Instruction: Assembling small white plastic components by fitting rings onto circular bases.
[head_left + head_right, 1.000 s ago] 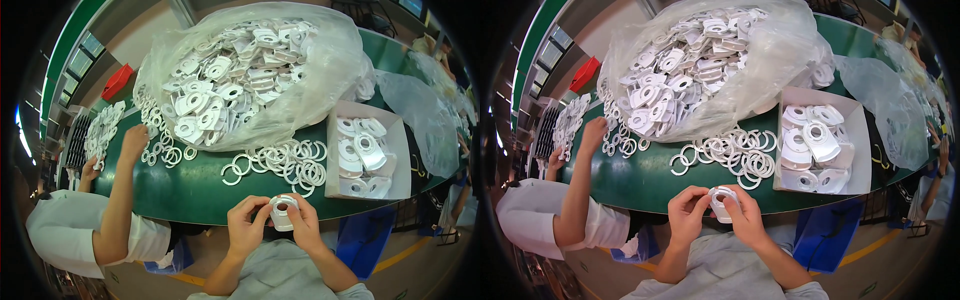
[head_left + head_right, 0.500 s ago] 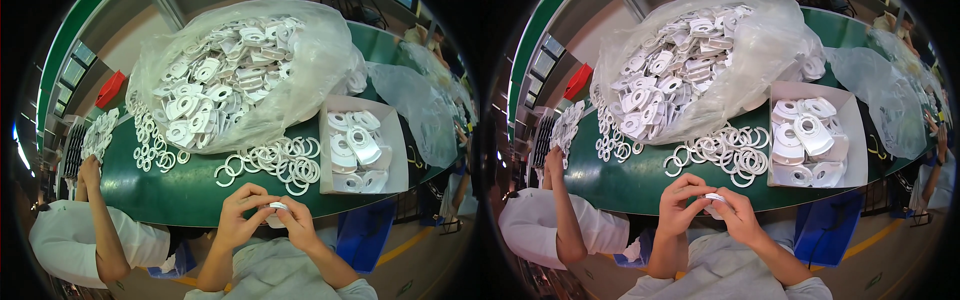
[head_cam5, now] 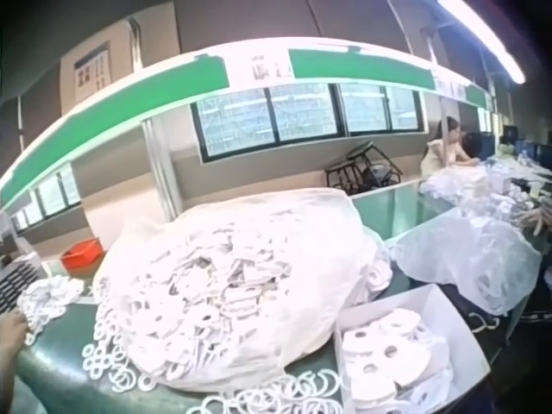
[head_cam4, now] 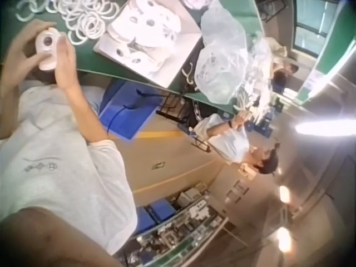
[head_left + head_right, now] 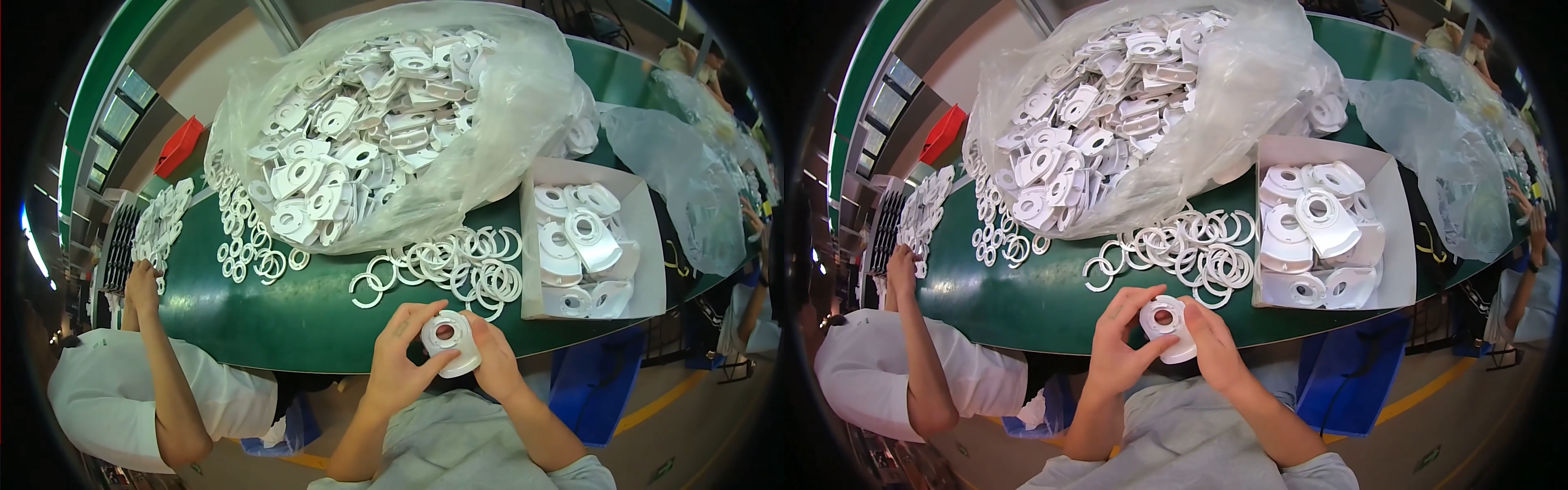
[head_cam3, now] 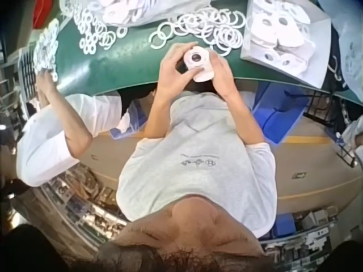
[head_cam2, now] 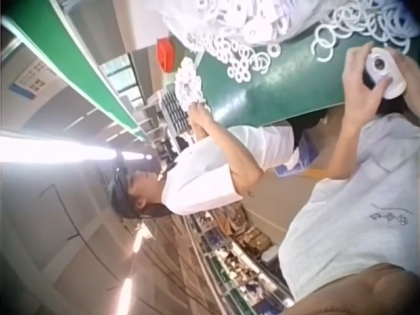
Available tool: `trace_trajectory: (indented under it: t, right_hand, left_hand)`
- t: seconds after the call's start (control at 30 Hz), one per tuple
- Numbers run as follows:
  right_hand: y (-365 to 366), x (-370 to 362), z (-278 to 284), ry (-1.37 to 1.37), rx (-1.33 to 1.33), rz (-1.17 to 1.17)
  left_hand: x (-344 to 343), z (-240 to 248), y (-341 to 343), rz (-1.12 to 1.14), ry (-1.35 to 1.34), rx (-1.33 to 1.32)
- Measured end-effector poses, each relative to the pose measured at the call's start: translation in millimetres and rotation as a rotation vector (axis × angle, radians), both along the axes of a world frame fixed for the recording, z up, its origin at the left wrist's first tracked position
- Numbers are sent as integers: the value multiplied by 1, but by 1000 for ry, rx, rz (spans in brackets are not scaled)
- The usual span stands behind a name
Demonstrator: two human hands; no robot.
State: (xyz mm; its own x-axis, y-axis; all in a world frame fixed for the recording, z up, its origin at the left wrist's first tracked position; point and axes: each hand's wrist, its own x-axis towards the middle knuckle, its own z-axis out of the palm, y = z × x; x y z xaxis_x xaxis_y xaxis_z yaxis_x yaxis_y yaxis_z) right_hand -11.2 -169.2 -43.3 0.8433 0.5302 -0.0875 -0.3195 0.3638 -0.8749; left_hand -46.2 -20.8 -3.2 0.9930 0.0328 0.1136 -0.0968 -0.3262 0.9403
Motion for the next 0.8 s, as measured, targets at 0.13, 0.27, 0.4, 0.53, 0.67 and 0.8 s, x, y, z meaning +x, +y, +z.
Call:
trace_trajectory:
  t: [0.13,0.27,0.4,0.53,0.67,0.8]
  right_hand:
    - [-4,3,3,211,166,38]
    - [-6,5,7,203,128,137]
    - [-10,3,6,73,-21,60]
    - [-22,-6,41,-79,-245,69]
    - [-79,10,90,-436,-516,-289]
    - [-121,81,119,-561,-841,-479]
  left_hand:
    - [0,3,3,-1,169,-413]
    - [0,-6,7,-38,127,-474]
    - [2,-9,-2,-11,113,-515]
    - [-9,-11,6,-8,48,-498]
    - [-10,-6,29,134,-10,-319]
    - [14,-7,36,183,-3,-193]
